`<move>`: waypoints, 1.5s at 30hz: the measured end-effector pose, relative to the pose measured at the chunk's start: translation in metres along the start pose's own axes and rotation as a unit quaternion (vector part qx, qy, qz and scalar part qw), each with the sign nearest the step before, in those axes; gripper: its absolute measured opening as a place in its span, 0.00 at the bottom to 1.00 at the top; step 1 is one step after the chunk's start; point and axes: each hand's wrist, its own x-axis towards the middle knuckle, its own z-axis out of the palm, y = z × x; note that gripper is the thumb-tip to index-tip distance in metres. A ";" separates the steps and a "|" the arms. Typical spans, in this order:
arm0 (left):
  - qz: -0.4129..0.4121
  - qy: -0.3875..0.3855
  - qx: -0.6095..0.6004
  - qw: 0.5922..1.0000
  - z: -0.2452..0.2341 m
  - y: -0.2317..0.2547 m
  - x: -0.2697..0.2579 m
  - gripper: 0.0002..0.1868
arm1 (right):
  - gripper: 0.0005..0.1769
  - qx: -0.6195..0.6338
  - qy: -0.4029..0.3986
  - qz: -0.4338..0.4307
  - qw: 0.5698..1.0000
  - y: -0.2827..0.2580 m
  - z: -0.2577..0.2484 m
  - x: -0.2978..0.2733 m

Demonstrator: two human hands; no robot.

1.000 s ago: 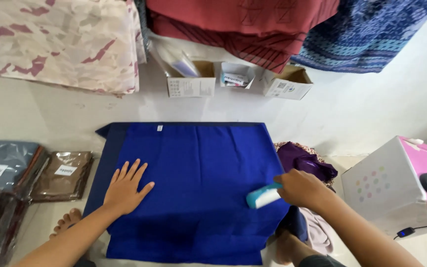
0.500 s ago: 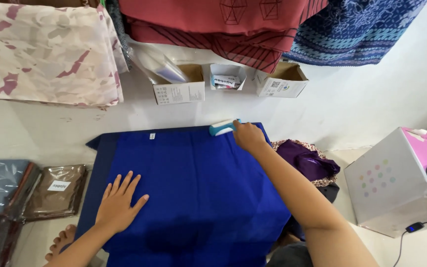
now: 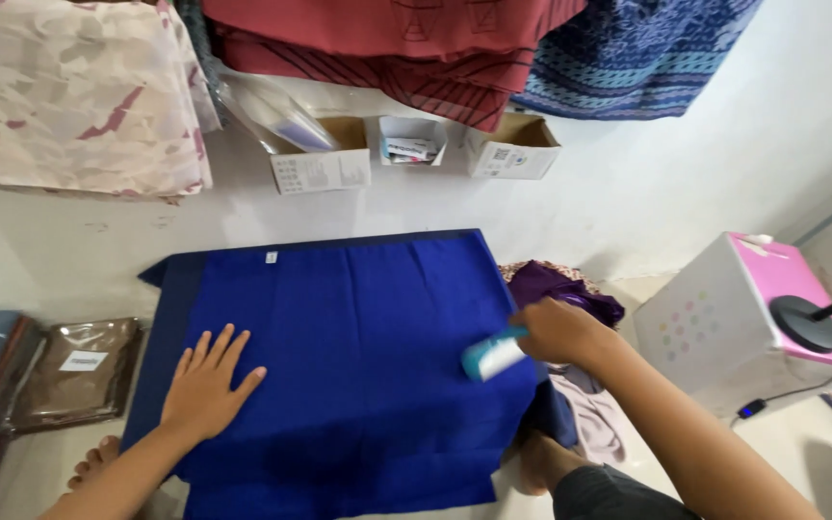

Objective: A person is using a lint roller to clean a blue hijab and then folding it neatly on the floor.

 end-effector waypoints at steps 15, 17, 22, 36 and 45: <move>-0.028 -0.056 0.027 0.998 -0.007 0.004 0.003 0.43 | 0.12 0.019 0.179 0.066 0.981 0.039 0.036 0.157; -0.034 -0.065 0.034 0.997 -0.008 0.005 0.003 0.43 | 0.13 0.050 0.184 0.084 0.978 0.037 0.033 0.186; -0.025 -0.049 0.008 0.998 -0.010 0.006 0.000 0.43 | 0.13 0.115 0.207 0.116 0.965 0.021 0.028 0.220; 0.007 0.071 -0.086 0.994 -0.012 -0.001 -0.012 0.41 | 0.17 -0.059 0.001 0.010 0.998 0.056 0.018 0.040; -0.049 0.245 -0.190 0.950 -0.014 -0.034 -0.032 0.31 | 0.25 0.219 0.262 0.039 0.939 0.072 -0.062 -0.021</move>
